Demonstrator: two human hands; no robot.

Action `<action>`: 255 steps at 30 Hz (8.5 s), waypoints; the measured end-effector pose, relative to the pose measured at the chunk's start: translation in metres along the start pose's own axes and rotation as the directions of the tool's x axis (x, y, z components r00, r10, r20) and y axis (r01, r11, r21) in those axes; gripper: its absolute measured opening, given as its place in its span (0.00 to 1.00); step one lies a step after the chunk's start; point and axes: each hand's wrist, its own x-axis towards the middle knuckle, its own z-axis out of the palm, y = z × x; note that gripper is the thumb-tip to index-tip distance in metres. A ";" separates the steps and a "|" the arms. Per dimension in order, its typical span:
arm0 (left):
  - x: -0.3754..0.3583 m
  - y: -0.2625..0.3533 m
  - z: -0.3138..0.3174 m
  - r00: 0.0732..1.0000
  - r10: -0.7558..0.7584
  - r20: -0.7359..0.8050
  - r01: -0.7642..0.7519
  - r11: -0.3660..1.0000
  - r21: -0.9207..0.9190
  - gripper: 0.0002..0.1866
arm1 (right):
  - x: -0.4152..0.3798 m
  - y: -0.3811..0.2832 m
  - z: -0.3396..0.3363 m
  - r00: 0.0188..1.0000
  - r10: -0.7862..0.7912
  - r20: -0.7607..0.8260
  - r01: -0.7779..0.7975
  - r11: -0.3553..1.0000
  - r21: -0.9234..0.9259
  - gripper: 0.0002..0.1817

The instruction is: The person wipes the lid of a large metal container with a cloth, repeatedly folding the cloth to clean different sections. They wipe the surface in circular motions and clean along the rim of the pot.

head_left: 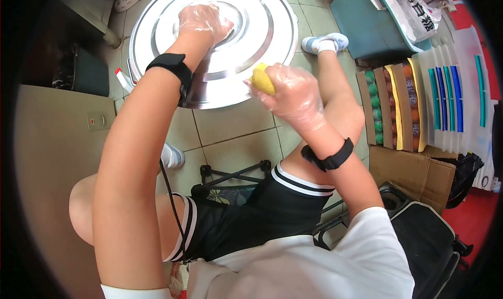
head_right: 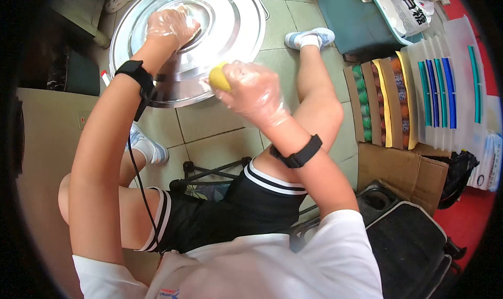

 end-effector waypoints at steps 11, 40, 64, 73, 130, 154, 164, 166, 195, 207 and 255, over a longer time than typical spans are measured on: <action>0.005 -0.001 0.008 1.000 -0.002 -0.012 0.002 1.000 -0.001 0.28 | 0.045 0.046 -0.005 0.863 0.456 0.219 -0.438 0.890 -0.127 0.26; 0.004 0.000 0.005 1.000 -0.002 0.023 0.002 1.000 0.011 0.28 | 0.007 -0.030 0.002 0.911 0.358 0.205 -0.370 0.929 0.025 0.24; -0.003 0.001 0.003 0.998 -0.027 0.056 0.029 0.999 -0.041 0.29 | -0.002 -0.016 -0.003 0.868 0.411 0.280 -0.448 0.890 0.085 0.22; 0.003 0.000 0.004 0.997 -0.069 0.016 0.070 0.996 -0.056 0.27 | -0.022 0.023 -0.013 0.484 0.703 0.520 -0.669 -0.086 0.738 0.24; 0.000 0.001 -0.004 0.994 -0.098 0.057 0.106 0.977 -0.182 0.24 | -0.068 0.049 0.012 0.773 0.326 0.545 0.241 -0.944 0.223 0.40; 0.003 -0.002 -0.006 0.990 -0.063 0.128 0.086 0.979 -0.186 0.27 | -0.004 0.042 -0.010 0.672 0.740 0.016 -0.554 0.489 0.674 0.18; 0.006 -0.001 0.004 0.997 -0.062 0.037 0.066 0.990 -0.121 0.27 | 0.063 0.056 0.009 0.912 0.400 0.086 -0.384 0.910 -0.159 0.20; 0.003 0.000 0.006 0.999 -0.047 0.028 0.049 0.996 -0.075 0.28 | 0.055 0.049 0.014 0.931 0.365 -0.029 -0.366 0.923 -0.117 0.19; 0.009 -0.004 0.000 0.995 0.032 0.096 -0.036 0.998 0.050 0.32 | -0.011 -0.009 0.026 0.965 0.256 -0.060 -0.232 0.935 0.267 0.17; 0.013 -0.007 -0.015 0.962 0.069 0.264 -0.100 0.989 0.105 0.33 | 0.013 0.043 0.008 0.772 0.634 0.042 -0.636 0.768 0.075 0.19; 0.013 -0.004 -0.016 0.960 0.015 0.280 -0.043 0.995 0.094 0.32 | -0.013 0.033 -0.011 0.878 0.413 0.243 -0.469 0.842 0.266 0.18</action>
